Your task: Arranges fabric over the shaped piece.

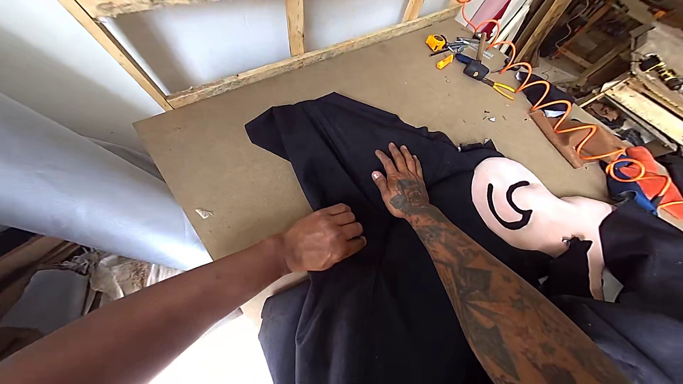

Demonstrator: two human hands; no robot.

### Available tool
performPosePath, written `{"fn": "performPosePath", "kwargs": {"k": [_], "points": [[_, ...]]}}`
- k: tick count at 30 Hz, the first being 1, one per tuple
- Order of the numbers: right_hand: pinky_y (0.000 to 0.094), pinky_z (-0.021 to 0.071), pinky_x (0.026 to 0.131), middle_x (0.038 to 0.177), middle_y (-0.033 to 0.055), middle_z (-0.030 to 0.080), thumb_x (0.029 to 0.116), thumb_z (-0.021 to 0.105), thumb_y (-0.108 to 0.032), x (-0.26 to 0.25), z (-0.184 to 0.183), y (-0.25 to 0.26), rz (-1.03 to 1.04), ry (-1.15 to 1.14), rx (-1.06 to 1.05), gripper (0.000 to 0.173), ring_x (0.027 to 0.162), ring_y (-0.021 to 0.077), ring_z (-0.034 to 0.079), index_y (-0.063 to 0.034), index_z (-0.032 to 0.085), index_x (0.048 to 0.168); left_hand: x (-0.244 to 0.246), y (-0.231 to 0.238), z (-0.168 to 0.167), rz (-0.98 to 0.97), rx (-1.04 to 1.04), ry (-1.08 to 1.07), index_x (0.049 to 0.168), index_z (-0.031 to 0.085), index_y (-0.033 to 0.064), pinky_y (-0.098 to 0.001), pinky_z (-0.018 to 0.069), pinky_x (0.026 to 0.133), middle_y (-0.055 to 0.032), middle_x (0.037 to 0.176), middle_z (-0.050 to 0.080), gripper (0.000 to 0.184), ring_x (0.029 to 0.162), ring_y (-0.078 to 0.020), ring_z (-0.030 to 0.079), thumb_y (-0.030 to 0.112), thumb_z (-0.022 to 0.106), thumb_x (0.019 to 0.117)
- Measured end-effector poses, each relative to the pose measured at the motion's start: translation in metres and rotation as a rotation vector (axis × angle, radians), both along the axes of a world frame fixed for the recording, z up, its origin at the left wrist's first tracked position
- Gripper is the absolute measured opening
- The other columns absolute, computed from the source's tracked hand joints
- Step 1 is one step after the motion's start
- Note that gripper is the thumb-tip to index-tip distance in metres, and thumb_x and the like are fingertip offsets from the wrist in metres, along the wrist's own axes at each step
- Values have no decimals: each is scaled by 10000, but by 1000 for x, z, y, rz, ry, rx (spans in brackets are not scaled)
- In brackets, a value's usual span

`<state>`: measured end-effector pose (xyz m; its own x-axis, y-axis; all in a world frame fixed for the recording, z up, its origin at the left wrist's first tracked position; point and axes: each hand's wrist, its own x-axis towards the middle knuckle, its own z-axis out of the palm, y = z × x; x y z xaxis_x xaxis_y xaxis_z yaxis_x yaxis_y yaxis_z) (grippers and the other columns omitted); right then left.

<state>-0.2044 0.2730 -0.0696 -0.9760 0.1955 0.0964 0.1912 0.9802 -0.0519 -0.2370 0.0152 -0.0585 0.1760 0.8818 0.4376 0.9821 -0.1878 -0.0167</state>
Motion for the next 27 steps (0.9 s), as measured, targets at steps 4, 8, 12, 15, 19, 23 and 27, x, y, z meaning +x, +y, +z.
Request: {"fn": "performPosePath", "kwargs": {"k": [4,8,12,15,19,23,27], "points": [[583,108,1266,1712,59,232,1056,181,-591,-1,-1,0,6,9,15,648,1589,326,141,-302,358,1609,5,-1,7,35,-58,-69,982,765,188,-372,498,967,30,875,688,239,920,-157,650,178,530,1024],[585,119,1265,1708,56,247,1055,192,-590,-2,-3,1,18,32,19,640,1588,324,149,-309,369,1603,2,-8,-6,46,-211,-217,940,767,221,-322,520,890,69,846,685,241,893,-109,649,239,543,1026],[580,113,1267,1708,46,249,1055,194,-585,-2,-3,0,10,35,26,635,1589,317,145,-315,373,1600,-2,-7,-4,31,-303,-206,912,754,213,-322,506,832,61,802,659,254,856,-118,637,236,529,1027],[580,110,1268,1708,49,248,1058,189,-580,-1,-4,-1,10,42,23,633,1589,317,145,-314,367,1604,8,-5,9,46,-255,-177,1089,746,271,-399,476,1040,64,1064,682,269,1128,-156,611,362,494,1057],[581,109,1266,1711,49,241,1058,183,-579,-1,-3,0,4,22,21,637,1589,316,145,-311,353,1610,15,-5,-3,-35,-316,-52,1533,488,256,-584,237,1261,-8,1634,407,491,1534,-262,329,149,463,1054],[591,112,1261,1711,58,238,1056,182,-587,-2,-2,1,12,8,18,645,1588,323,148,-306,348,1613,19,15,-11,-12,-101,37,1322,668,205,-456,438,1104,-27,1234,673,349,1195,-237,602,127,459,1053],[589,92,1262,1718,51,213,1049,178,-604,-3,1,2,1,-47,-1,657,1592,318,126,-315,325,1621,23,14,-4,-63,-48,49,1049,736,139,-397,496,937,-10,1008,693,273,1029,-216,631,109,465,1035]]}}
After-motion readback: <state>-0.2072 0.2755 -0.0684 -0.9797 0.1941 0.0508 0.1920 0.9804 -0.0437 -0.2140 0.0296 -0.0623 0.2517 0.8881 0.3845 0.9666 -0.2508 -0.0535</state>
